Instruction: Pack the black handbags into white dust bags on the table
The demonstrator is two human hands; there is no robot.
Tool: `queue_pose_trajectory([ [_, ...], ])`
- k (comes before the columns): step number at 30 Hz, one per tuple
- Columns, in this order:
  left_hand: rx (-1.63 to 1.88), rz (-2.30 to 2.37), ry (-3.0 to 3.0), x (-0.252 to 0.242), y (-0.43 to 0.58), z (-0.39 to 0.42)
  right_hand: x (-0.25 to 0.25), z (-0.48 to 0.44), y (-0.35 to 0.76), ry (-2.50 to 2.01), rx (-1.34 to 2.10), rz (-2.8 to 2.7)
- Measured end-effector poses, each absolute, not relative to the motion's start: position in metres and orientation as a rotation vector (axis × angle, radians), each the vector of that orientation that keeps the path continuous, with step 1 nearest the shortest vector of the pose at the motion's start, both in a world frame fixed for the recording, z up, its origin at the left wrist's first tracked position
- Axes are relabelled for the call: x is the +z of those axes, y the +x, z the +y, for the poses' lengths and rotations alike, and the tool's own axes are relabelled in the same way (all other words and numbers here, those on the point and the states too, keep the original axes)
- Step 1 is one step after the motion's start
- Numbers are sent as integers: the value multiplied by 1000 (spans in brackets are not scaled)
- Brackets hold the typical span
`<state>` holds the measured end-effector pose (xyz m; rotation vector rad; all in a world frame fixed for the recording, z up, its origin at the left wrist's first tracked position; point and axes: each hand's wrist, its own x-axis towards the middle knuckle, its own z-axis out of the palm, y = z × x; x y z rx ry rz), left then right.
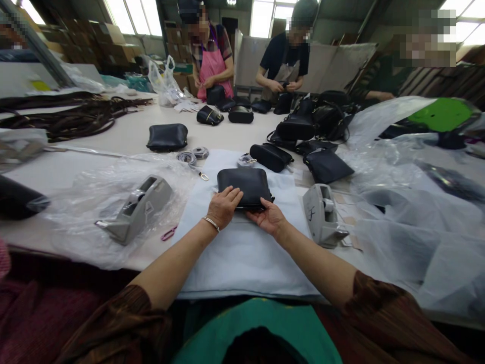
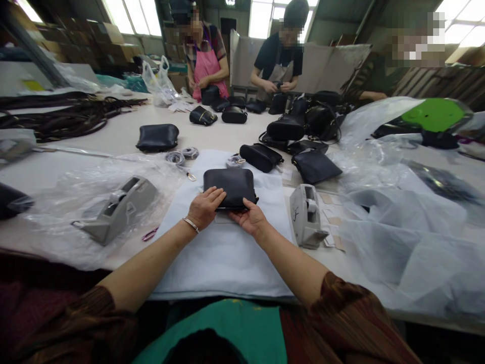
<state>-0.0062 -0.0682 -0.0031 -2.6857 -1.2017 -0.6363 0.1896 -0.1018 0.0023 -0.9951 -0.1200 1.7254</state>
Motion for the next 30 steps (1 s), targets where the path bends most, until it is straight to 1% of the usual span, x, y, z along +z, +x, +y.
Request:
queue_pose_trajectory([
  [3, -653, -1216, -2707, -13, -8, -77, 1, -107, 194, -1144, 1723, -194],
  [6, -642, -1210, -2736, -20, -10, -81, -1, -114, 209, -1376, 1686, -386],
  [8, -632, -1199, -2752, -22, -11, -82, -2, -118, 224, -1601, 1513, -614],
  [11, -633, -1162, -2771, -22, -14, -82, 2, -116, 245, -1834, 1021, -980],
  [13, -640, -1132, -2788, -21, -16, -82, 11, -106, 251, -1784, 746, -1204],
  [14, -642, -1121, -2800, -20, -17, -82, 17, -99, 250, -1708, 661, -1321],
  [17, -631, -1106, -2842, -18, -20, -80, 36, -72, 233, -1451, 526, -1663],
  [20, -616, -1082, -2872, -17, -23, -78, 48, -42, 207, -1336, 446, -1933],
  [25, -587, -1117, -2849, -17, -22, -81, 38, -15, 178, -1538, 255, -2172],
  [27, -565, -1176, -2832, -17, -20, -83, 28, -12, 174, -1654, 160, -2203],
  [30, -552, -1212, -2829, -16, -21, -88, 15, -11, 174, -1715, 110, -2206],
])
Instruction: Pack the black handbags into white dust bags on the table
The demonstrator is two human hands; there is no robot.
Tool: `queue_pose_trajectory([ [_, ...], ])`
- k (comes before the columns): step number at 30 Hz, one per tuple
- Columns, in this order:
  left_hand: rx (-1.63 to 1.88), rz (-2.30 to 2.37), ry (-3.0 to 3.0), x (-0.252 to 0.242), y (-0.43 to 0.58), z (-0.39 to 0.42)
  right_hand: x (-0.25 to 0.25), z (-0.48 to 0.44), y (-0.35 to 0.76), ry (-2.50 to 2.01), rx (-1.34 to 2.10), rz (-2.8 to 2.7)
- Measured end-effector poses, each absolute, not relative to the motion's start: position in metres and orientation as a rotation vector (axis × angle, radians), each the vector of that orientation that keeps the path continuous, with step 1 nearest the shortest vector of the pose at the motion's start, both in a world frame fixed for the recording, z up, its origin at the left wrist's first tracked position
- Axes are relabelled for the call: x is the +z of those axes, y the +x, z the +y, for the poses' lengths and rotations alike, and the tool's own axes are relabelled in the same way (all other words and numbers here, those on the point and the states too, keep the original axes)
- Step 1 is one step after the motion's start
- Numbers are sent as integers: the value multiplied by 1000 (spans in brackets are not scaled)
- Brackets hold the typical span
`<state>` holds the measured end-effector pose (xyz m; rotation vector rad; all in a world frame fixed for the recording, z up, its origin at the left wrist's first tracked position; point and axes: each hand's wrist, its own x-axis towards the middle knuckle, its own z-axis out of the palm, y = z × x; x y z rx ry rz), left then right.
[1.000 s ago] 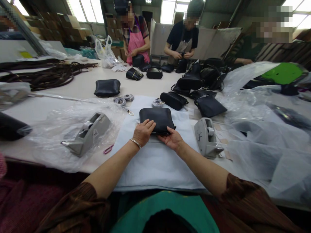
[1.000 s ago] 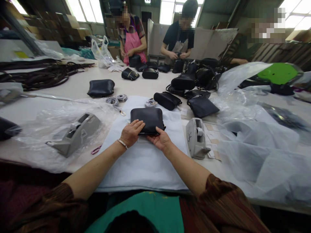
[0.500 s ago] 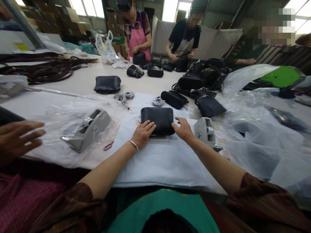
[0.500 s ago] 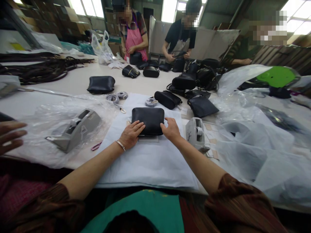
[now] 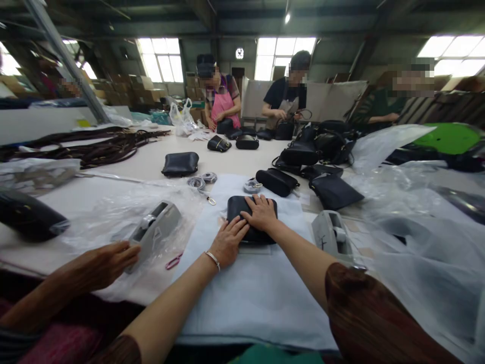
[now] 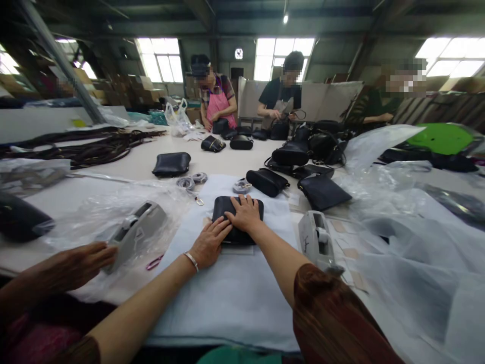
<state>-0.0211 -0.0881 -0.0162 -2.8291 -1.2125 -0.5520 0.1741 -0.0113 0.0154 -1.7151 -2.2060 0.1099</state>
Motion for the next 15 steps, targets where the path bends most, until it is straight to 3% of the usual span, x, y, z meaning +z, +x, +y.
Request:
queue_pose_trajectory([
  [5, -566, -1546, -2689, -23, -52, -94, 10, -11, 178, -1670, 156, -2178],
  [9, -317, -1858, -2530, -33, -88, -97, 8, -10, 179, -1636, 183, -2159],
  [15, -77, -1860, -2512, -35, -102, -101, 9, -14, 178, -1724, 35, -2217],
])
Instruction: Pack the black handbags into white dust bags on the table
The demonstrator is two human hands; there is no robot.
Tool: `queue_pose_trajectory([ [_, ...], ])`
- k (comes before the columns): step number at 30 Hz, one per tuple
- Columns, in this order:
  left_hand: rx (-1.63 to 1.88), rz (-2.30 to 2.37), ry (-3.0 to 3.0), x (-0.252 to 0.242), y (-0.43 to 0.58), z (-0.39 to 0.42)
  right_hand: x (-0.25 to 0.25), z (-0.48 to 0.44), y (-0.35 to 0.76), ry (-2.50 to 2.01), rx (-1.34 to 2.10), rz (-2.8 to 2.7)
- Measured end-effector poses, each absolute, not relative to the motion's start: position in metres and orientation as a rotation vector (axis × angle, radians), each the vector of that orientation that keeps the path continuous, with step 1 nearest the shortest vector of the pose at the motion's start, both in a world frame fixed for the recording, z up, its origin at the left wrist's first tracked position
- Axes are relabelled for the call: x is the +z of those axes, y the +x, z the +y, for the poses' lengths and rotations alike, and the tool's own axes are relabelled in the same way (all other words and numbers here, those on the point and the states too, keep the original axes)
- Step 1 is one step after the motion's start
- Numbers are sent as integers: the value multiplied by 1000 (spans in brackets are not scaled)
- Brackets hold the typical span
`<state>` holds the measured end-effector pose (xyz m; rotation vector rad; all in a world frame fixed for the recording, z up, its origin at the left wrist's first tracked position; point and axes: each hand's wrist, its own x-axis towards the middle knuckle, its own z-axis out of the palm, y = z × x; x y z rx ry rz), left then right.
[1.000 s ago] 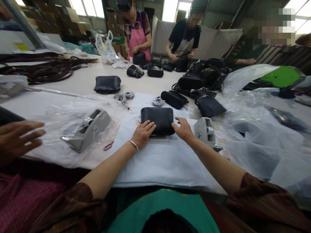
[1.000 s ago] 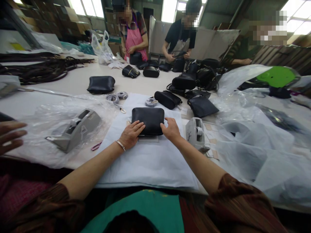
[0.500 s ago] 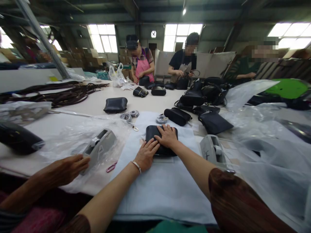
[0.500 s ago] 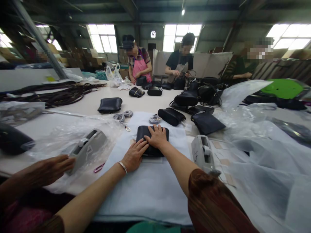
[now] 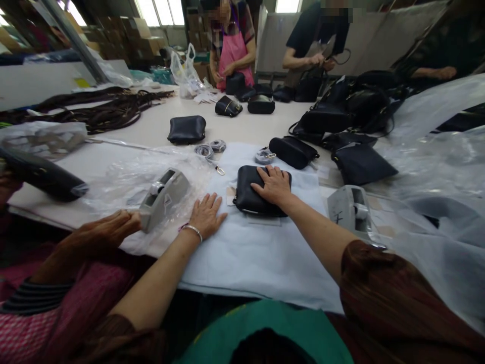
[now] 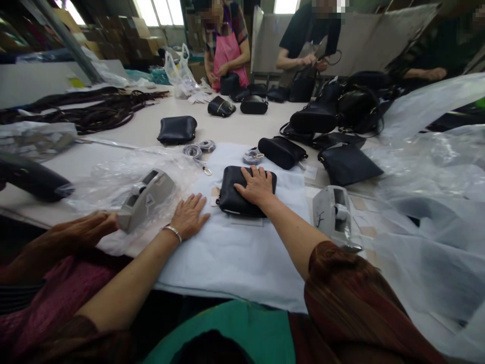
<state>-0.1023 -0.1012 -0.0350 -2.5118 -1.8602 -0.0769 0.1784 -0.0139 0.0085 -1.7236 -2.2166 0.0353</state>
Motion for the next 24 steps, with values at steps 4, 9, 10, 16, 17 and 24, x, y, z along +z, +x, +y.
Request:
queue_pose_trajectory([
  [4, 37, -1910, -2502, -32, -99, -100, 13, -17, 178, -1825, -111, -2274],
  [9, 47, -1933, -2494, -26, -97, -102, 12, -18, 180, -1813, -154, -2286],
  [10, 32, -1940, -2476, -22, -95, -104, 12, -18, 180, -1810, -162, -2283],
  [16, -150, -1928, -2501, 14, -55, -132, 11, -16, 178, -1820, -152, -2281],
  [17, -147, -1924, -2542, 17, -45, -136, 12, -16, 178, -1828, -141, -2282],
  [24, 45, -1446, -2793, 6, 2, -138, 16, -12, 179, -1857, -118, -2325],
])
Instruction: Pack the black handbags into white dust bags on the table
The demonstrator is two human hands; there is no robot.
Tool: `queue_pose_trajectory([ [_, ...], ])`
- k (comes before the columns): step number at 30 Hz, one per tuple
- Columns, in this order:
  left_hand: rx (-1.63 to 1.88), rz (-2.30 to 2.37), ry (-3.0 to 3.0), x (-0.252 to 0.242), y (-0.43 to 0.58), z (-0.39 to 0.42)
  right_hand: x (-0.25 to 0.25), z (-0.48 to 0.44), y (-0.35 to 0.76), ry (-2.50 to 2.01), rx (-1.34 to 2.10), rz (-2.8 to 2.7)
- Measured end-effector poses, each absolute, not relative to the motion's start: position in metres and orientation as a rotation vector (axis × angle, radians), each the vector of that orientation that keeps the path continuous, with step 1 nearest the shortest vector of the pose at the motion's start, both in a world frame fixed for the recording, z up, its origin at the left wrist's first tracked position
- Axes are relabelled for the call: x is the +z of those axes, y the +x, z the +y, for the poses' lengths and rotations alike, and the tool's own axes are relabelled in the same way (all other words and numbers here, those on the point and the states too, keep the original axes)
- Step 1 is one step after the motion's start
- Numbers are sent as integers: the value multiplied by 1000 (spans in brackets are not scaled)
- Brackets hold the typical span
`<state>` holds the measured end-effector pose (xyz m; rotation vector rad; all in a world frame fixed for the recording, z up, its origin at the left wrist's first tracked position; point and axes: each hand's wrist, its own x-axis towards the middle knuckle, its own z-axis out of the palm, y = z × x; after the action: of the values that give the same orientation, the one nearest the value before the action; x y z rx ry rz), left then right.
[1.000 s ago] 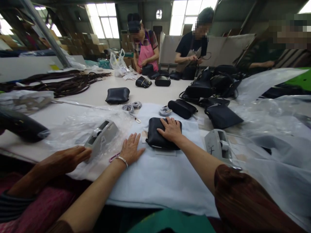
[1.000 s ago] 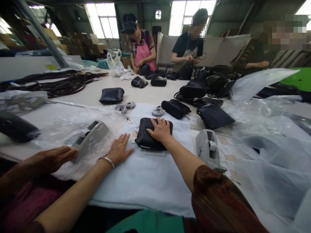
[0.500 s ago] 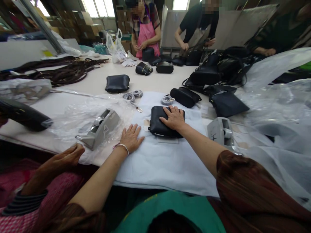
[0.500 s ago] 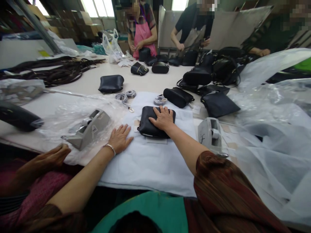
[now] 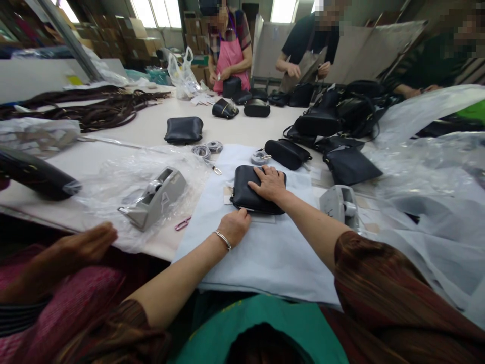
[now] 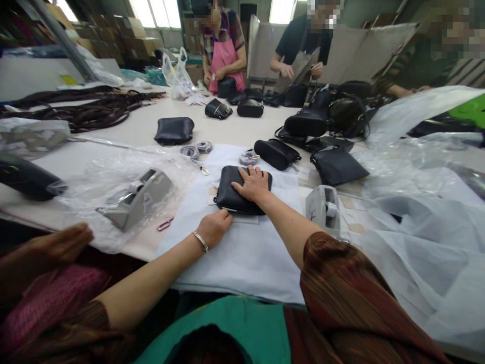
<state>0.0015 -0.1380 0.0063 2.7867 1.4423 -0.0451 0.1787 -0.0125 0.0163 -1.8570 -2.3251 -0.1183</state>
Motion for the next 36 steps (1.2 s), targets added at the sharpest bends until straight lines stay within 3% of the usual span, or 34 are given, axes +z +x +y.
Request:
queue_pose_trajectory([
  [13, -39, 1172, 2997, -11, -13, -121, 25, -10, 181, -1805, -108, -2375],
  [19, 196, 1142, 3152, -29, -16, -123, 22, -16, 176, -1820, -138, -2342],
  [28, 861, 1217, 2729, 45, 22, -70, 19, -11, 173, -1877, 21, -2357],
  [32, 727, 1325, 2638, 31, 40, -28, 16, -3, 180, -1868, 142, -2353],
  [36, 662, 1345, 2678, 5, 40, -19, 22, 14, 216, -1570, 324, -2352],
])
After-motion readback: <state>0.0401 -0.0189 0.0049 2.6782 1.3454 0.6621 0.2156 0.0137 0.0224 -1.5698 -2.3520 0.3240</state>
